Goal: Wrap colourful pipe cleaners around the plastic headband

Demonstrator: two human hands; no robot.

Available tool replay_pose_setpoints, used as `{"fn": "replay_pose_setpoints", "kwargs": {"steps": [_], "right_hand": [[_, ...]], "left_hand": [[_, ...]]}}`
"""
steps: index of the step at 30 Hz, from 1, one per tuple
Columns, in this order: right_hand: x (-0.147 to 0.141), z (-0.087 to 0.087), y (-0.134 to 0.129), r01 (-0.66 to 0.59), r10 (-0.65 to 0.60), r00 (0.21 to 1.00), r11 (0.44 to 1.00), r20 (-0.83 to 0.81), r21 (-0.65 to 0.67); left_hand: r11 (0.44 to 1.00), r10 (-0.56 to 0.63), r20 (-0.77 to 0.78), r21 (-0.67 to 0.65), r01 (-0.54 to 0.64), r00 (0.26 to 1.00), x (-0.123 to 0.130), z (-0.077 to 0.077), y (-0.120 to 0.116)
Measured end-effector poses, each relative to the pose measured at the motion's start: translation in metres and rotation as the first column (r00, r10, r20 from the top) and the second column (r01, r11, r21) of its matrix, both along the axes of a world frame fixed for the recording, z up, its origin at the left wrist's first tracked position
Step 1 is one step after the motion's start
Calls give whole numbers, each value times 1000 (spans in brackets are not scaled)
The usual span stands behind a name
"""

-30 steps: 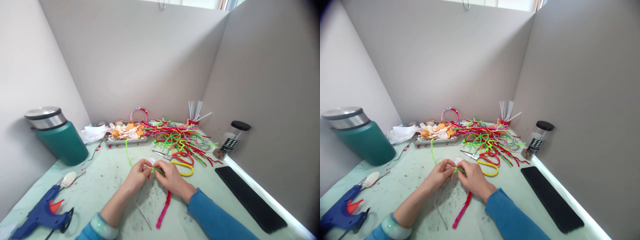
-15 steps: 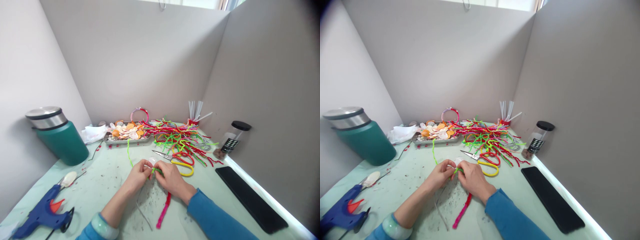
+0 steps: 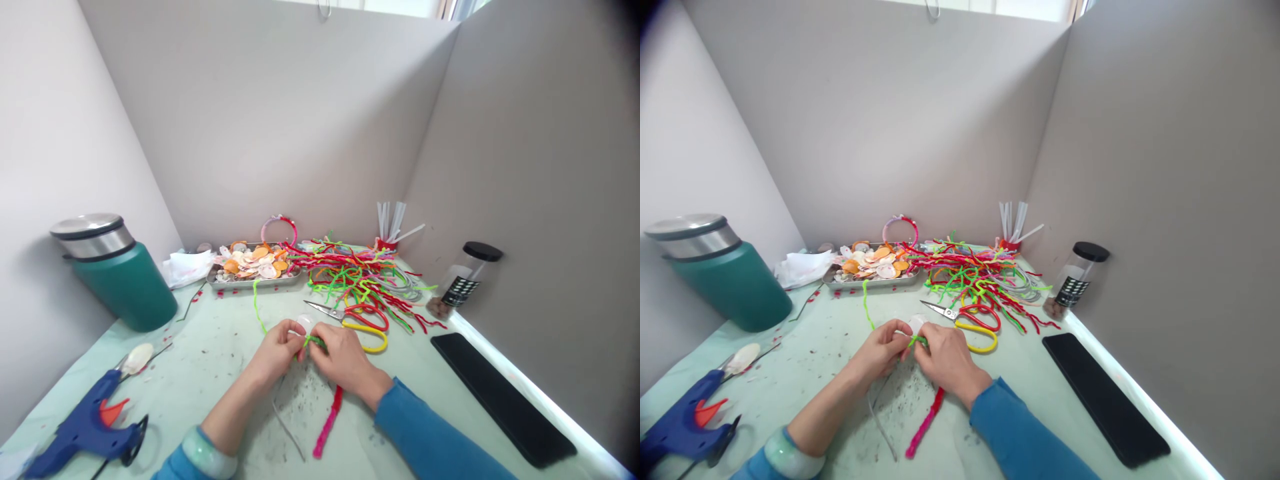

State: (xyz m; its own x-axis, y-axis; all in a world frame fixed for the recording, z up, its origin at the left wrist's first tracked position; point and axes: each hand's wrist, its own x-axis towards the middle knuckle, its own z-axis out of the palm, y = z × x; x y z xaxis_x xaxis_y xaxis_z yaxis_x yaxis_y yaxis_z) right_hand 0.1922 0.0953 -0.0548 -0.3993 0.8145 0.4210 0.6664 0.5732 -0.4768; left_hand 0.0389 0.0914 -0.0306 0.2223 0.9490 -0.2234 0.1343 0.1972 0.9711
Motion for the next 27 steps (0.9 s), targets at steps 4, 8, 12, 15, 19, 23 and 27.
{"fn": "replay_pose_setpoints", "kwargs": {"steps": [4, 8, 12, 15, 19, 23, 27], "right_hand": [[1, 1, 3, -68, 51, 991, 987, -121, -144], [1, 3, 5, -155, 72, 960, 942, -272, -299], [2, 5, 6, -247, 95, 920, 895, -381, -372], [4, 6, 5, -267, 114, 918, 884, -379, -383], [4, 6, 4, -224, 111, 942, 912, -318, -344], [3, 6, 2, -189, 97, 951, 933, -293, -306], [1, 5, 2, -175, 90, 953, 943, -289, -283]], "left_hand": [[999, -11, -8, 32, 11, 1000, -1, -2, 1], [997, -30, 1, 67, 30, 1000, -2, -3, 2], [995, -40, 26, 88, 37, 999, -3, -2, 2], [995, -31, 25, 93, 29, 999, -3, -1, 1], [996, -7, 30, 88, 5, 1000, -3, 0, 1], [997, -15, 36, 78, 13, 999, -3, 1, 0], [998, -27, 46, 55, 24, 999, -3, 1, 1]]}}
